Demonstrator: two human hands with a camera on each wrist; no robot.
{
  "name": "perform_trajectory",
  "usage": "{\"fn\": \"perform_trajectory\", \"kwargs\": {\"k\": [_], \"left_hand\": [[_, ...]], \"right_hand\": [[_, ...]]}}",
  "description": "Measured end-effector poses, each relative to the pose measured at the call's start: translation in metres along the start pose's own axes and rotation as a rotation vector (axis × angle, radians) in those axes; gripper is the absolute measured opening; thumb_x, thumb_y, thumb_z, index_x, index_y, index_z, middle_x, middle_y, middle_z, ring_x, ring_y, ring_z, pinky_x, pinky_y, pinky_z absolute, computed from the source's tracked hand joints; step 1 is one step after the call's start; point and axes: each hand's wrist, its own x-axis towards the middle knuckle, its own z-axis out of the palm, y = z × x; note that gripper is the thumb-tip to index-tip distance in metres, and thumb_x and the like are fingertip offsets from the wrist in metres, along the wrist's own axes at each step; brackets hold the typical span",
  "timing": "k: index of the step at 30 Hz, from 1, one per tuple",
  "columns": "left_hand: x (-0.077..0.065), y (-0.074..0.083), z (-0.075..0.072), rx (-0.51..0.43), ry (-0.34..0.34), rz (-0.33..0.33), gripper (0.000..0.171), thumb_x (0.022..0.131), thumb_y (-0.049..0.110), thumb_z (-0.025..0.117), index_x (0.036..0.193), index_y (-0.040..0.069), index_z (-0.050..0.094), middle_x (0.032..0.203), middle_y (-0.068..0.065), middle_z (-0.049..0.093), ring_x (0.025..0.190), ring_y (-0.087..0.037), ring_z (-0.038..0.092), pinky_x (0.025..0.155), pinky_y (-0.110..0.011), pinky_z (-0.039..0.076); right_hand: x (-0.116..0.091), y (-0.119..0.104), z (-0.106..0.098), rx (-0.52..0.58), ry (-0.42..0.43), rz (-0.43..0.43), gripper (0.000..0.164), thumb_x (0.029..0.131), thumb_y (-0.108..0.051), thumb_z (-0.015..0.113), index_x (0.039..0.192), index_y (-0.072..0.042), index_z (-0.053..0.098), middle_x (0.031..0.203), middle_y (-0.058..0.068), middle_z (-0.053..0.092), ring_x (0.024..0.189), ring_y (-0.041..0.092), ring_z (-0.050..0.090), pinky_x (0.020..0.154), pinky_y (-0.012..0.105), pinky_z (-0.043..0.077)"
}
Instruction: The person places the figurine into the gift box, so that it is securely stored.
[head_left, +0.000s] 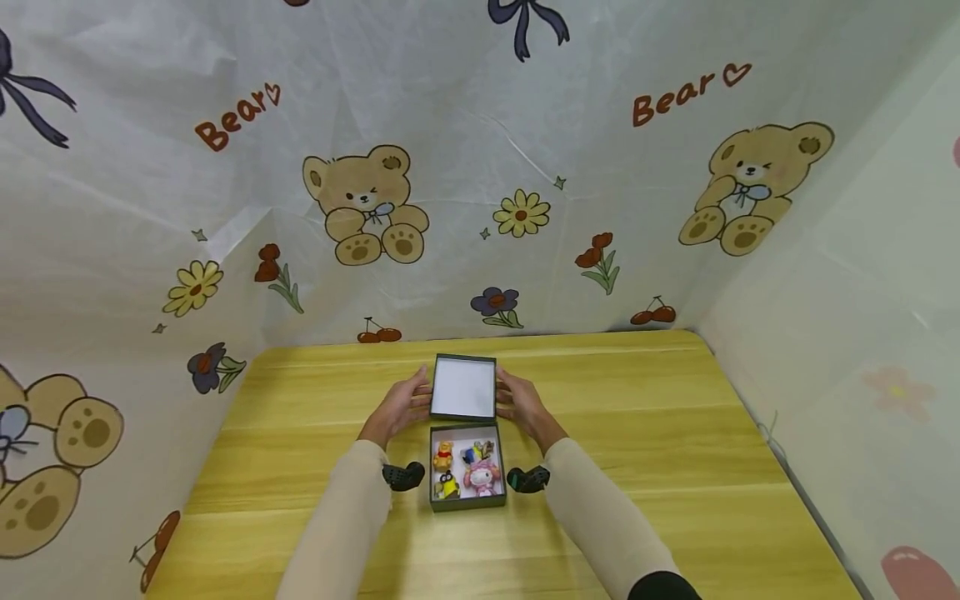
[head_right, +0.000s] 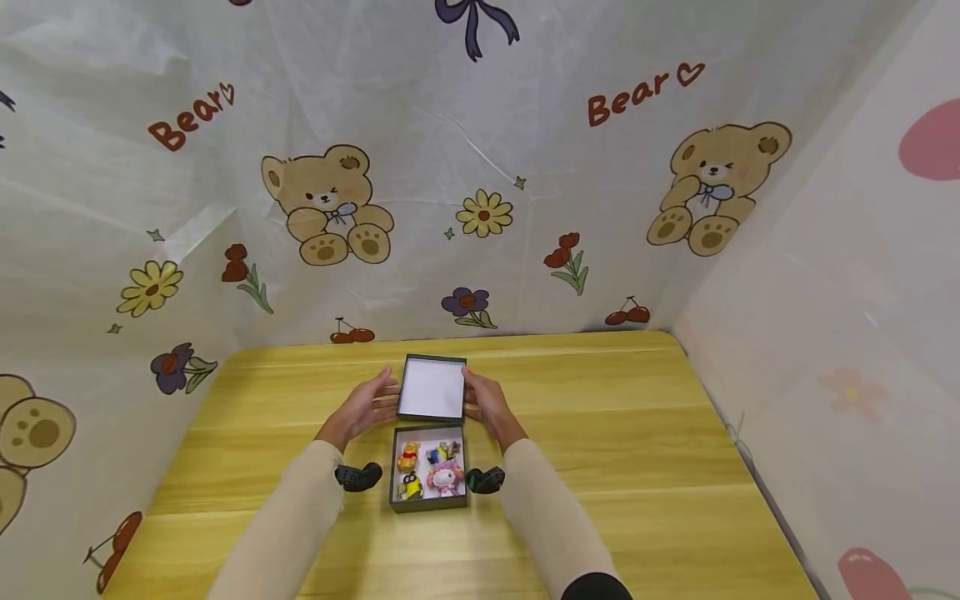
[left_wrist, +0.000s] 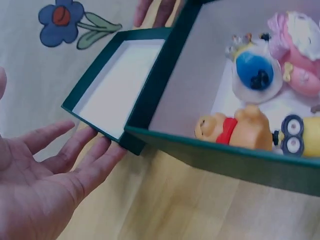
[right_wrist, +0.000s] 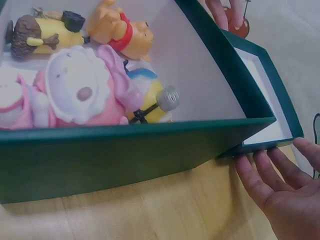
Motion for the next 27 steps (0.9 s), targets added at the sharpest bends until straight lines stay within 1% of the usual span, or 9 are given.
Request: {"fn": "perform_trajectory", "kwargs": {"k": [2, 4, 9, 12, 15, 18, 21, 27], "left_hand": [[-0.002, 0.002, 0.002, 0.023, -0.001, 0.021, 0.078, 0.099, 0.052, 0.043, 0.146, -0.008, 0.028, 0.146, -0.029, 0.033, 0.133, -0.044, 0.035, 0.108, -0.052, 0.035], [-0.004, 0.004, 0.004, 0.046, 0.018, 0.042, 0.078, 0.098, 0.052, 0.045, 0.145, -0.009, 0.029, 0.145, -0.029, 0.034, 0.133, -0.044, 0.035, 0.108, -0.052, 0.035], [-0.008, 0.01, 0.01, 0.086, 0.074, 0.065, 0.075, 0.098, 0.048, 0.047, 0.144, -0.009, 0.032, 0.143, -0.028, 0.037, 0.131, -0.043, 0.038, 0.107, -0.052, 0.036], [-0.009, 0.011, 0.014, 0.096, 0.079, 0.077, 0.071, 0.1, 0.044, 0.047, 0.143, -0.01, 0.032, 0.143, -0.028, 0.037, 0.131, -0.044, 0.038, 0.107, -0.052, 0.035], [-0.012, 0.012, 0.018, 0.128, 0.09, 0.088, 0.07, 0.099, 0.043, 0.048, 0.143, -0.009, 0.035, 0.143, -0.028, 0.038, 0.13, -0.043, 0.039, 0.107, -0.053, 0.035], [-0.016, 0.013, 0.022, 0.162, 0.103, 0.098, 0.069, 0.098, 0.044, 0.051, 0.143, -0.007, 0.037, 0.144, -0.026, 0.04, 0.129, -0.042, 0.041, 0.107, -0.053, 0.035], [-0.019, 0.015, 0.025, 0.165, 0.099, 0.116, 0.066, 0.099, 0.041, 0.051, 0.143, -0.006, 0.037, 0.145, -0.025, 0.039, 0.13, -0.042, 0.04, 0.107, -0.054, 0.035], [-0.027, 0.02, 0.028, 0.149, 0.084, 0.131, 0.055, 0.1, 0.024, 0.047, 0.145, -0.006, 0.034, 0.146, -0.026, 0.038, 0.13, -0.043, 0.038, 0.107, -0.055, 0.034]], "right_hand": [[-0.002, -0.001, 0.0, 0.002, 0.009, -0.011, 0.07, 0.097, -0.048, 0.052, 0.143, 0.003, 0.04, 0.14, 0.023, 0.044, 0.116, 0.033, 0.051, 0.09, 0.045, 0.049], [-0.004, -0.001, 0.0, -0.002, 0.009, -0.029, 0.071, 0.096, -0.048, 0.052, 0.143, 0.004, 0.038, 0.14, 0.023, 0.043, 0.116, 0.033, 0.05, 0.09, 0.045, 0.05], [-0.01, -0.006, 0.001, 0.003, -0.003, -0.066, 0.071, 0.097, -0.046, 0.051, 0.146, 0.002, 0.035, 0.141, 0.022, 0.041, 0.122, 0.037, 0.045, 0.096, 0.048, 0.047], [-0.015, -0.009, 0.0, 0.0, -0.003, -0.097, 0.069, 0.099, -0.044, 0.049, 0.147, 0.003, 0.033, 0.141, 0.023, 0.041, 0.124, 0.04, 0.043, 0.098, 0.053, 0.044], [-0.021, -0.012, -0.001, -0.01, 0.001, -0.126, 0.065, 0.1, -0.042, 0.048, 0.145, 0.002, 0.036, 0.141, 0.023, 0.043, 0.124, 0.041, 0.043, 0.098, 0.055, 0.043], [-0.026, -0.015, -0.001, -0.017, 0.004, -0.15, 0.059, 0.1, -0.039, 0.047, 0.143, 0.001, 0.041, 0.14, 0.022, 0.044, 0.124, 0.04, 0.044, 0.098, 0.055, 0.043], [-0.028, -0.018, -0.002, -0.022, 0.009, -0.166, 0.058, 0.1, -0.039, 0.048, 0.143, 0.0, 0.042, 0.141, 0.02, 0.044, 0.125, 0.039, 0.043, 0.099, 0.054, 0.043], [-0.033, -0.023, -0.002, -0.02, 0.0, -0.173, 0.06, 0.1, -0.037, 0.049, 0.144, 0.003, 0.04, 0.146, 0.021, 0.039, 0.129, 0.041, 0.041, 0.101, 0.055, 0.042]]}}
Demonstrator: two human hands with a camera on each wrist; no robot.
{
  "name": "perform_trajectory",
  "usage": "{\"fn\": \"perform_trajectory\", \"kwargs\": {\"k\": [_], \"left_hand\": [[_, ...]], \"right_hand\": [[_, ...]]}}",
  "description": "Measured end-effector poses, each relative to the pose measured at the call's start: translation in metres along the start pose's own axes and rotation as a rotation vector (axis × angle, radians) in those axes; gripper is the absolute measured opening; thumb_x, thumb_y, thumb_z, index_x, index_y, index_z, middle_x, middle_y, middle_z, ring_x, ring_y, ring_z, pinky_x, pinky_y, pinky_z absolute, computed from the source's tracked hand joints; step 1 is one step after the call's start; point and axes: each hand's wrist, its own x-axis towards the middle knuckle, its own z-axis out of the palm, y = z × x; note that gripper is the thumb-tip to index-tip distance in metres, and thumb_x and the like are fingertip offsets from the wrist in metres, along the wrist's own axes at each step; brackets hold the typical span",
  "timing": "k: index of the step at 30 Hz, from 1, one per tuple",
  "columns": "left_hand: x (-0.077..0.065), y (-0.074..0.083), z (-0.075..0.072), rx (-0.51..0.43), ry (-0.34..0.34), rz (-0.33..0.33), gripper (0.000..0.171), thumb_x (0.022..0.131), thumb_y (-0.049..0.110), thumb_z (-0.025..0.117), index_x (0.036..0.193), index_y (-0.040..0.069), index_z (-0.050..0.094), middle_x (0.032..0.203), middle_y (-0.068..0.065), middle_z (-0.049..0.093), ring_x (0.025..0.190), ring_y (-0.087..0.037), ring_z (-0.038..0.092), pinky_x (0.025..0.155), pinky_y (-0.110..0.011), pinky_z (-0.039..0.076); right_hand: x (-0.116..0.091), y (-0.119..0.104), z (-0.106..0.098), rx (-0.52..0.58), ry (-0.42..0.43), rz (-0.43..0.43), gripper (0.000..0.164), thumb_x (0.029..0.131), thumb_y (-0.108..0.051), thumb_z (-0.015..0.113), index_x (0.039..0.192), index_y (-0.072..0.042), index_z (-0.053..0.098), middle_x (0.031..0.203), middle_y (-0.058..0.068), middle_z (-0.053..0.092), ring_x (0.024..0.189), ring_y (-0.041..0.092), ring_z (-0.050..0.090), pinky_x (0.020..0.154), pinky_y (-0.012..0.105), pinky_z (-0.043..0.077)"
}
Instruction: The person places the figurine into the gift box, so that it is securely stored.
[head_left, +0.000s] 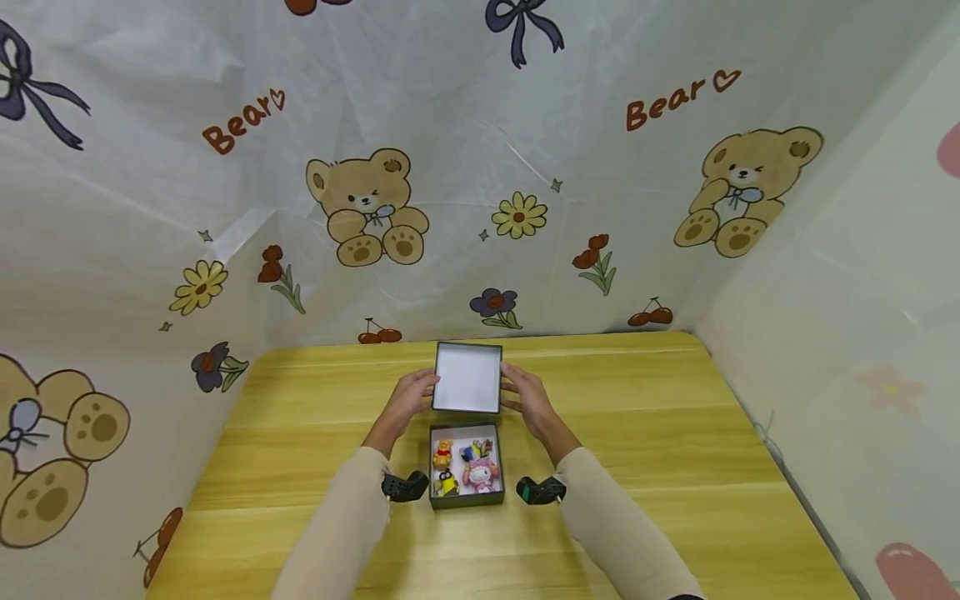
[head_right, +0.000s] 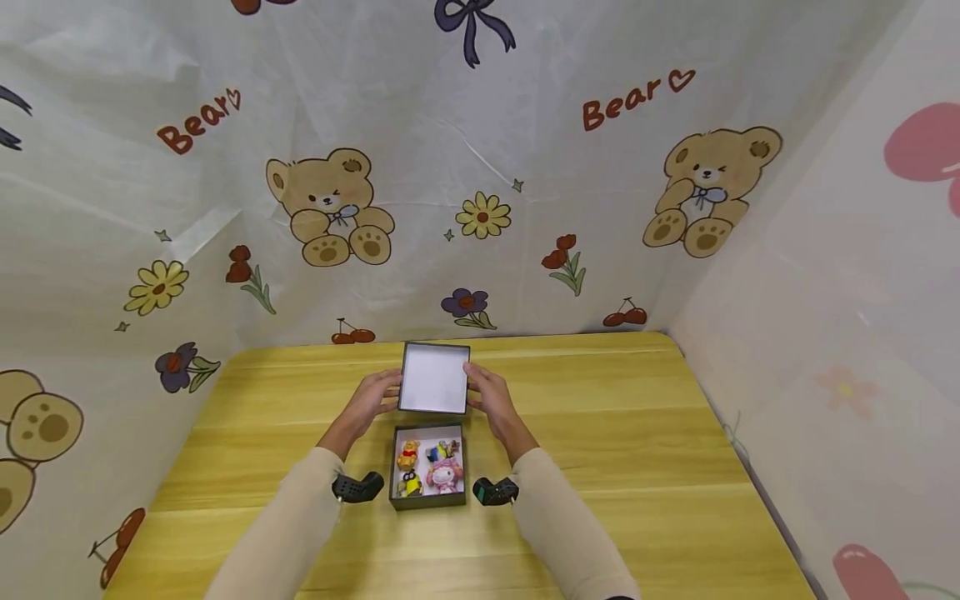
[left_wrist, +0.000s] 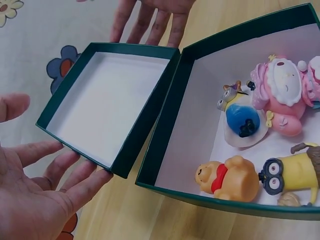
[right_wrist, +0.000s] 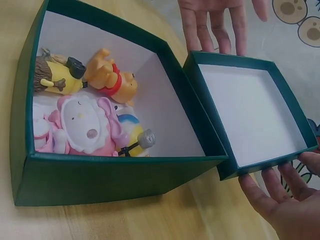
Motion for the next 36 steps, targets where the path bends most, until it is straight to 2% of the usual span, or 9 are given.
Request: {"fn": "perform_trajectory", "kwargs": {"k": [5, 10, 17, 22, 28, 36], "left_hand": [[-0.006, 0.001, 0.0, 0.017, -0.006, 0.028, 0.057, 0.1, 0.022, 0.046, 0.148, -0.005, 0.029, 0.148, -0.027, 0.034, 0.131, -0.044, 0.036, 0.107, -0.055, 0.034], [-0.013, 0.002, 0.001, 0.046, -0.011, 0.071, 0.062, 0.1, 0.027, 0.05, 0.149, -0.002, 0.027, 0.149, -0.026, 0.029, 0.134, -0.041, 0.034, 0.108, -0.053, 0.034], [-0.019, 0.002, 0.007, 0.15, 0.044, 0.112, 0.072, 0.096, 0.034, 0.058, 0.151, 0.002, 0.025, 0.134, -0.024, 0.038, 0.123, -0.04, 0.044, 0.102, -0.053, 0.04], [-0.024, -0.001, 0.009, 0.172, 0.056, 0.128, 0.072, 0.095, 0.036, 0.06, 0.15, 0.0, 0.029, 0.132, -0.023, 0.038, 0.126, -0.041, 0.043, 0.1, -0.051, 0.042], [-0.033, -0.002, 0.013, 0.144, 0.069, 0.143, 0.07, 0.095, 0.039, 0.059, 0.147, 0.0, 0.034, 0.135, -0.021, 0.039, 0.124, -0.038, 0.044, 0.101, -0.05, 0.042], [-0.043, -0.004, 0.013, 0.09, 0.055, 0.173, 0.069, 0.095, 0.042, 0.059, 0.144, 0.0, 0.034, 0.147, -0.022, 0.035, 0.131, -0.039, 0.041, 0.105, -0.055, 0.037]], "right_hand": [[-0.004, -0.001, 0.001, 0.029, -0.006, -0.037, 0.062, 0.099, -0.037, 0.051, 0.144, 0.005, 0.038, 0.148, 0.022, 0.036, 0.129, 0.04, 0.04, 0.102, 0.054, 0.041], [-0.009, -0.004, 0.004, 0.031, 0.005, -0.085, 0.059, 0.1, -0.035, 0.05, 0.146, 0.0, 0.037, 0.148, 0.021, 0.037, 0.127, 0.039, 0.041, 0.102, 0.055, 0.041], [-0.016, -0.005, 0.006, 0.022, 0.038, -0.124, 0.058, 0.1, -0.035, 0.052, 0.147, -0.005, 0.039, 0.144, 0.019, 0.042, 0.122, 0.036, 0.044, 0.101, 0.056, 0.041], [-0.022, -0.004, 0.006, 0.017, 0.048, -0.179, 0.055, 0.1, -0.034, 0.052, 0.145, -0.004, 0.042, 0.147, 0.017, 0.04, 0.123, 0.038, 0.045, 0.101, 0.057, 0.04], [-0.029, -0.002, 0.005, 0.009, 0.046, -0.25, 0.053, 0.1, -0.031, 0.052, 0.143, -0.002, 0.043, 0.149, 0.018, 0.037, 0.129, 0.038, 0.041, 0.104, 0.058, 0.036], [-0.048, -0.017, 0.01, 0.028, 0.019, -0.32, 0.04, 0.101, -0.011, 0.049, 0.135, 0.01, 0.044, 0.134, 0.029, 0.043, 0.122, 0.046, 0.042, 0.105, 0.062, 0.032]]}}
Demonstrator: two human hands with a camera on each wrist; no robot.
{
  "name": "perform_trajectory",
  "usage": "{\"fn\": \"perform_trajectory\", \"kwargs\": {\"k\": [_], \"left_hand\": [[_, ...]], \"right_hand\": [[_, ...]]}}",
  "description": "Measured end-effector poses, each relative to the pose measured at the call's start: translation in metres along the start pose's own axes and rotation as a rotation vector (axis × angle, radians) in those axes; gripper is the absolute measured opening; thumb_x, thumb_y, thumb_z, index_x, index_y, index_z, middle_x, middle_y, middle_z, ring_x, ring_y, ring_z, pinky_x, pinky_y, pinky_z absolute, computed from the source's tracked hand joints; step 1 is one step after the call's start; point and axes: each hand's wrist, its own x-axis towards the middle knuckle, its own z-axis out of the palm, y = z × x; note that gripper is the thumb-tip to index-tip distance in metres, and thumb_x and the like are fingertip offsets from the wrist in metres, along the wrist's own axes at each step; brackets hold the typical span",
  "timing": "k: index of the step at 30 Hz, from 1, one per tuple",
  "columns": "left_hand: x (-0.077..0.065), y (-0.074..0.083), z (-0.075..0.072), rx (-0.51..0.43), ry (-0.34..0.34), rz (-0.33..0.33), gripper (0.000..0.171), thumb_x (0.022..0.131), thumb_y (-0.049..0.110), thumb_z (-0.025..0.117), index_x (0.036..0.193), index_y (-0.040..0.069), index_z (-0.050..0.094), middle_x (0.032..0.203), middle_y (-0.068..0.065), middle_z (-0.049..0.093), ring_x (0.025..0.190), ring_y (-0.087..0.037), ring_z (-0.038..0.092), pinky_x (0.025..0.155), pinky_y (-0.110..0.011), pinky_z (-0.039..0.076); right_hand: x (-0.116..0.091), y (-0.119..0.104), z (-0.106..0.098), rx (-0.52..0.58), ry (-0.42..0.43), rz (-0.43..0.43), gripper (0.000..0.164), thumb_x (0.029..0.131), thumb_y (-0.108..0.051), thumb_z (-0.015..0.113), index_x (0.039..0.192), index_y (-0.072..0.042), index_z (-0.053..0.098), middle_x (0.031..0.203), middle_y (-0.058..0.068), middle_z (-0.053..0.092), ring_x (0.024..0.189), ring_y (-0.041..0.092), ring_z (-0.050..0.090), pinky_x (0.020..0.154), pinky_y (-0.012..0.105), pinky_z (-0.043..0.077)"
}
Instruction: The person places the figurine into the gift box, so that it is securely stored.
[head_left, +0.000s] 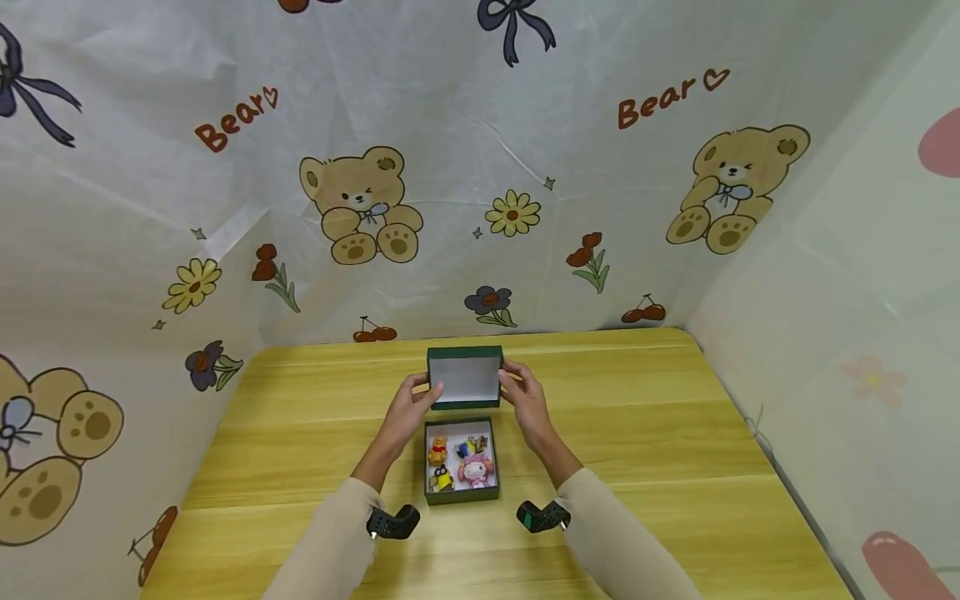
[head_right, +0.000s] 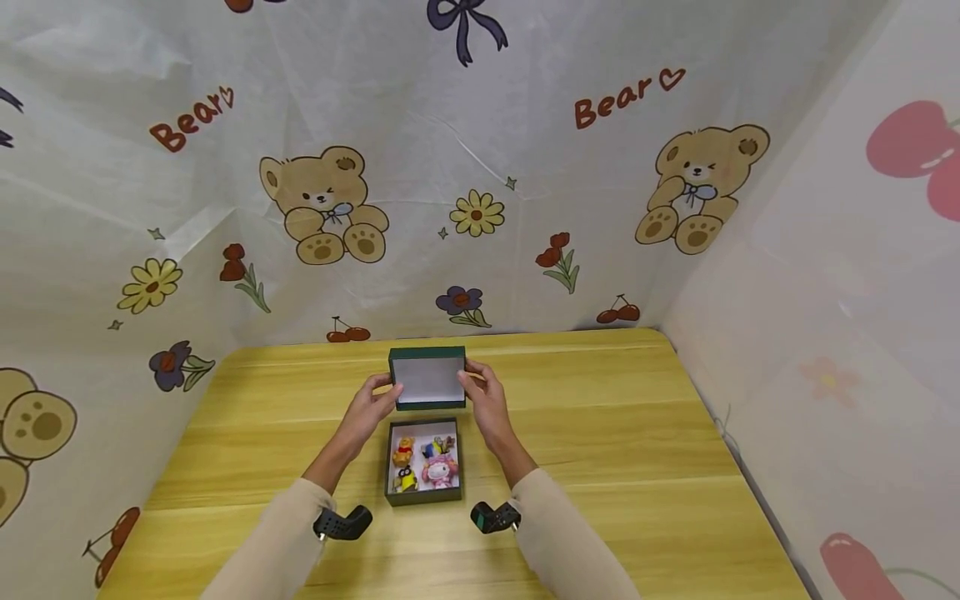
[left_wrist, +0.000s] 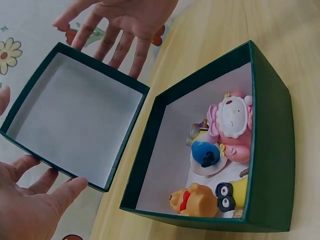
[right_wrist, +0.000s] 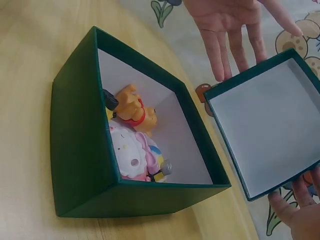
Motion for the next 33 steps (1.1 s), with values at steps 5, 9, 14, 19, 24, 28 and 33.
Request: {"fn": "perform_trajectory", "kwargs": {"k": [5, 9, 14, 19, 24, 28, 33], "left_hand": [[-0.004, 0.001, 0.001, 0.0, 0.01, 0.004, 0.065, 0.096, 0.042, 0.057, 0.141, -0.001, 0.037, 0.147, -0.023, 0.037, 0.132, -0.04, 0.04, 0.106, -0.056, 0.035], [-0.01, 0.012, 0.002, -0.022, 0.02, -0.004, 0.059, 0.098, 0.035, 0.055, 0.139, -0.003, 0.038, 0.145, -0.024, 0.037, 0.131, -0.042, 0.039, 0.106, -0.056, 0.035], [-0.017, 0.018, 0.002, -0.014, 0.055, 0.009, 0.059, 0.099, 0.039, 0.053, 0.14, -0.001, 0.037, 0.14, -0.024, 0.039, 0.128, -0.042, 0.04, 0.103, -0.055, 0.037], [-0.014, 0.005, 0.003, -0.017, 0.102, 0.032, 0.063, 0.097, 0.046, 0.053, 0.142, 0.005, 0.038, 0.136, -0.021, 0.044, 0.126, -0.04, 0.043, 0.101, -0.055, 0.039], [-0.016, 0.006, 0.005, 0.021, 0.12, 0.06, 0.06, 0.097, 0.044, 0.053, 0.141, 0.003, 0.044, 0.134, -0.022, 0.045, 0.126, -0.042, 0.044, 0.101, -0.056, 0.04], [-0.018, 0.005, 0.005, 0.031, 0.136, 0.081, 0.055, 0.097, 0.04, 0.056, 0.135, 0.002, 0.051, 0.131, -0.021, 0.046, 0.124, -0.042, 0.046, 0.101, -0.055, 0.041], [-0.022, 0.0, 0.003, 0.032, 0.152, 0.106, 0.045, 0.095, 0.036, 0.061, 0.129, 0.006, 0.058, 0.126, -0.019, 0.051, 0.121, -0.041, 0.05, 0.099, -0.053, 0.043]], "right_hand": [[-0.011, -0.014, 0.006, 0.0, 0.011, -0.018, 0.036, 0.1, -0.009, 0.05, 0.127, 0.014, 0.044, 0.132, 0.028, 0.043, 0.12, 0.044, 0.045, 0.104, 0.064, 0.032], [-0.014, -0.014, 0.009, 0.015, 0.025, -0.018, 0.034, 0.1, -0.01, 0.05, 0.124, 0.014, 0.044, 0.132, 0.029, 0.042, 0.121, 0.047, 0.043, 0.104, 0.065, 0.031], [-0.018, -0.014, 0.012, 0.022, 0.06, -0.023, 0.029, 0.1, -0.01, 0.051, 0.119, 0.011, 0.047, 0.125, 0.024, 0.049, 0.112, 0.029, 0.054, 0.102, 0.054, 0.04], [-0.021, -0.015, 0.016, 0.026, 0.109, -0.036, 0.025, 0.099, -0.009, 0.053, 0.116, 0.01, 0.05, 0.113, 0.013, 0.054, 0.098, 0.011, 0.055, 0.093, 0.037, 0.048], [-0.024, -0.013, 0.017, 0.016, 0.099, -0.049, 0.031, 0.098, -0.008, 0.055, 0.121, 0.014, 0.052, 0.114, 0.014, 0.054, 0.096, 0.01, 0.055, 0.091, 0.029, 0.05], [-0.026, -0.012, 0.016, -0.023, 0.079, -0.073, 0.03, 0.097, -0.007, 0.056, 0.12, 0.012, 0.058, 0.113, 0.013, 0.056, 0.101, 0.011, 0.054, 0.096, 0.035, 0.048], [-0.029, -0.013, 0.014, -0.111, 0.051, -0.112, 0.031, 0.096, -0.009, 0.059, 0.123, 0.007, 0.062, 0.118, 0.02, 0.056, 0.111, 0.022, 0.051, 0.097, 0.04, 0.045]]}}
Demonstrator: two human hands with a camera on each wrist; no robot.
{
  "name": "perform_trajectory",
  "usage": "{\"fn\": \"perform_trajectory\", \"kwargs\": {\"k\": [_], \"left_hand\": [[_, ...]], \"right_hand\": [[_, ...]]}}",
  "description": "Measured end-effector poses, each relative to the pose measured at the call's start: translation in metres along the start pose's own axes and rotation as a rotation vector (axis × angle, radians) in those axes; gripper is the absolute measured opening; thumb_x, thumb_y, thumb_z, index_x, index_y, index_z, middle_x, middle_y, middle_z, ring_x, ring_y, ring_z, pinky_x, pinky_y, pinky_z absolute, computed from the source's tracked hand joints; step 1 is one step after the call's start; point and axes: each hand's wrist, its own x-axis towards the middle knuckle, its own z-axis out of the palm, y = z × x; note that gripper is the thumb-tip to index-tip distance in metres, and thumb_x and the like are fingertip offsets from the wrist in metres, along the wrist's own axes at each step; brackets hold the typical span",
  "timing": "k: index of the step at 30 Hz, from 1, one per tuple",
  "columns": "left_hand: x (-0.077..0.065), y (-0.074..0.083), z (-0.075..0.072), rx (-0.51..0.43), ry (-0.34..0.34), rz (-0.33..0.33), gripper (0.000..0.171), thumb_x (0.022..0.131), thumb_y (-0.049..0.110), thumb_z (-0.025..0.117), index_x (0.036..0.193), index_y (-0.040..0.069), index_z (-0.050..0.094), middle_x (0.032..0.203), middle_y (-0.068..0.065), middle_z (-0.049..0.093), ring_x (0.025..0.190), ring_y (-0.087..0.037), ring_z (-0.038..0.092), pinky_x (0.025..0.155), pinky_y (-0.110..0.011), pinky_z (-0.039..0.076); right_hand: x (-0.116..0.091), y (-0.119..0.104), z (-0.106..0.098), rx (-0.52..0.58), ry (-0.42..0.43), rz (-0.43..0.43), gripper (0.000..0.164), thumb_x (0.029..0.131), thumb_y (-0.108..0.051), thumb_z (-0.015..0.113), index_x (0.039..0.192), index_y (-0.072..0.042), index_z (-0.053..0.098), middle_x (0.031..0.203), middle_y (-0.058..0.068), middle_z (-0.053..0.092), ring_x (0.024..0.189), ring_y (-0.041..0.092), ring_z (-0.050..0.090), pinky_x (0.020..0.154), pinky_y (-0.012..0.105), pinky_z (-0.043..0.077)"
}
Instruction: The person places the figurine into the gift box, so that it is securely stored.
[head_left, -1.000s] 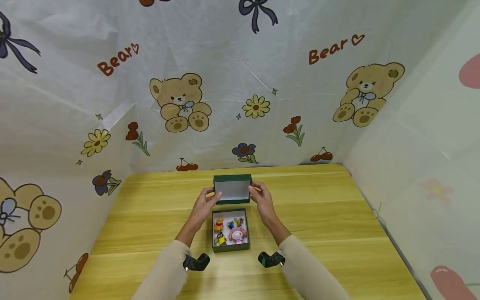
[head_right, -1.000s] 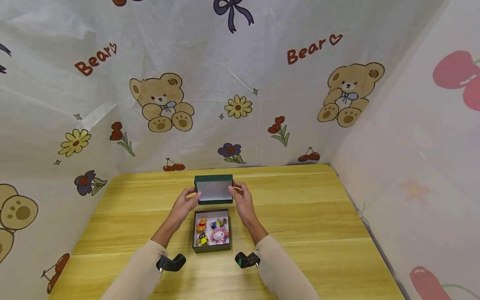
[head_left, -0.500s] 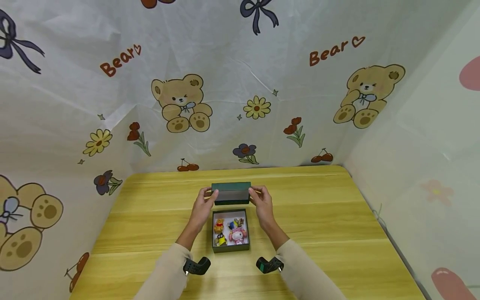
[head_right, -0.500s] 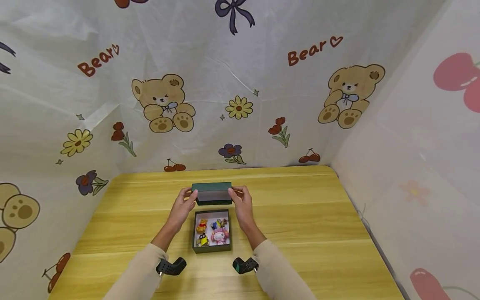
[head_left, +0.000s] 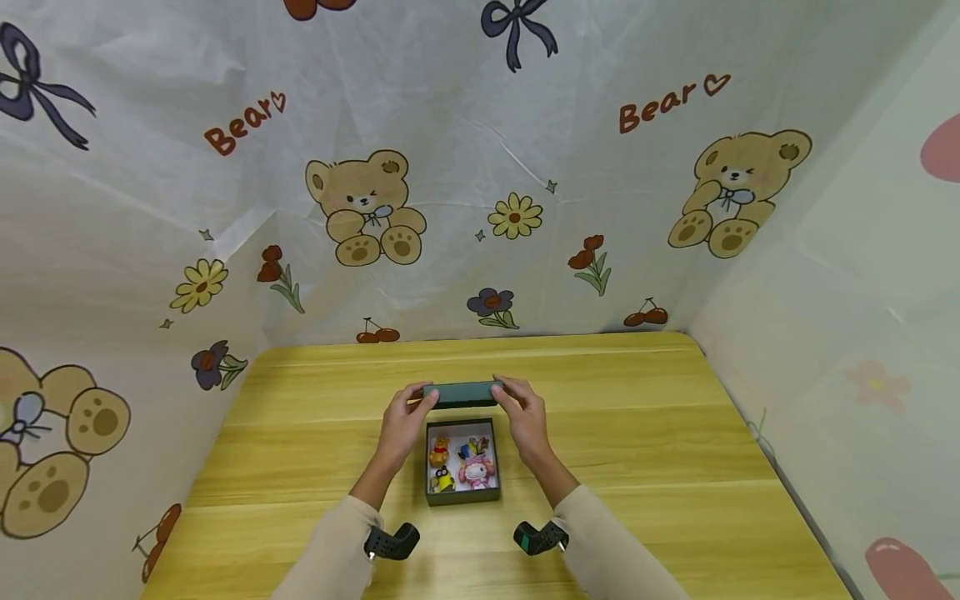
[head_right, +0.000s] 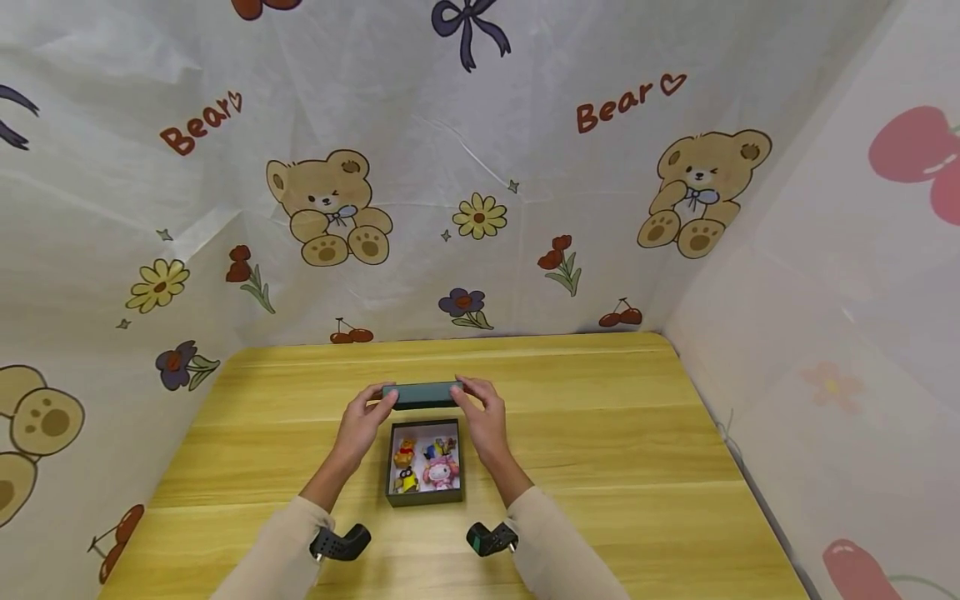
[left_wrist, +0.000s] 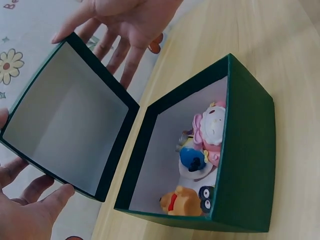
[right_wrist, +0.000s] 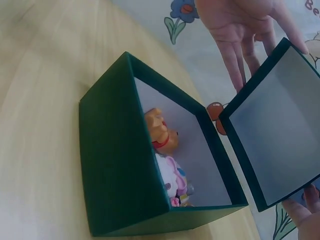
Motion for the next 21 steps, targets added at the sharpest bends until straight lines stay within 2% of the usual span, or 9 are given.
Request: {"fn": "perform_trajectory", "kwargs": {"k": [5, 10, 15, 18, 21], "left_hand": [[-0.005, -0.003, -0.003, -0.001, -0.007, 0.002, 0.045, 0.094, 0.034, 0.063, 0.128, 0.006, 0.059, 0.13, -0.019, 0.051, 0.122, -0.041, 0.05, 0.099, -0.053, 0.044], [-0.008, -0.005, -0.007, 0.008, -0.023, 0.001, 0.045, 0.092, 0.033, 0.065, 0.128, 0.005, 0.06, 0.136, -0.02, 0.05, 0.123, -0.041, 0.05, 0.099, -0.054, 0.043], [-0.013, -0.007, -0.011, 0.02, -0.049, 0.0, 0.045, 0.091, 0.033, 0.067, 0.128, 0.008, 0.06, 0.139, -0.018, 0.047, 0.124, -0.04, 0.049, 0.1, -0.055, 0.042], [-0.016, -0.008, -0.013, 0.018, -0.066, -0.001, 0.045, 0.091, 0.032, 0.067, 0.129, 0.009, 0.06, 0.138, -0.017, 0.047, 0.125, -0.04, 0.048, 0.1, -0.054, 0.043], [-0.018, -0.009, -0.014, 0.006, -0.071, 0.008, 0.046, 0.091, 0.03, 0.067, 0.129, 0.006, 0.059, 0.135, -0.017, 0.048, 0.125, -0.04, 0.048, 0.099, -0.053, 0.044]], "right_hand": [[-0.005, 0.001, -0.004, -0.074, -0.044, -0.015, 0.035, 0.095, -0.011, 0.06, 0.126, 0.006, 0.06, 0.124, 0.024, 0.055, 0.12, 0.035, 0.048, 0.105, 0.052, 0.037], [-0.009, 0.0, -0.007, -0.124, -0.083, -0.011, 0.037, 0.095, -0.013, 0.062, 0.128, 0.004, 0.059, 0.129, 0.022, 0.055, 0.127, 0.036, 0.045, 0.11, 0.055, 0.03], [-0.013, -0.002, -0.01, -0.139, -0.126, -0.005, 0.039, 0.095, -0.015, 0.062, 0.129, 0.003, 0.058, 0.134, 0.021, 0.053, 0.132, 0.036, 0.041, 0.11, 0.057, 0.029], [-0.016, -0.004, -0.011, -0.137, -0.157, 0.004, 0.04, 0.096, -0.014, 0.061, 0.131, 0.004, 0.056, 0.137, 0.022, 0.05, 0.132, 0.038, 0.041, 0.109, 0.056, 0.032], [-0.018, -0.004, -0.012, -0.107, -0.185, 0.028, 0.041, 0.096, -0.013, 0.059, 0.132, 0.006, 0.054, 0.141, 0.023, 0.047, 0.133, 0.037, 0.041, 0.108, 0.047, 0.036]]}}
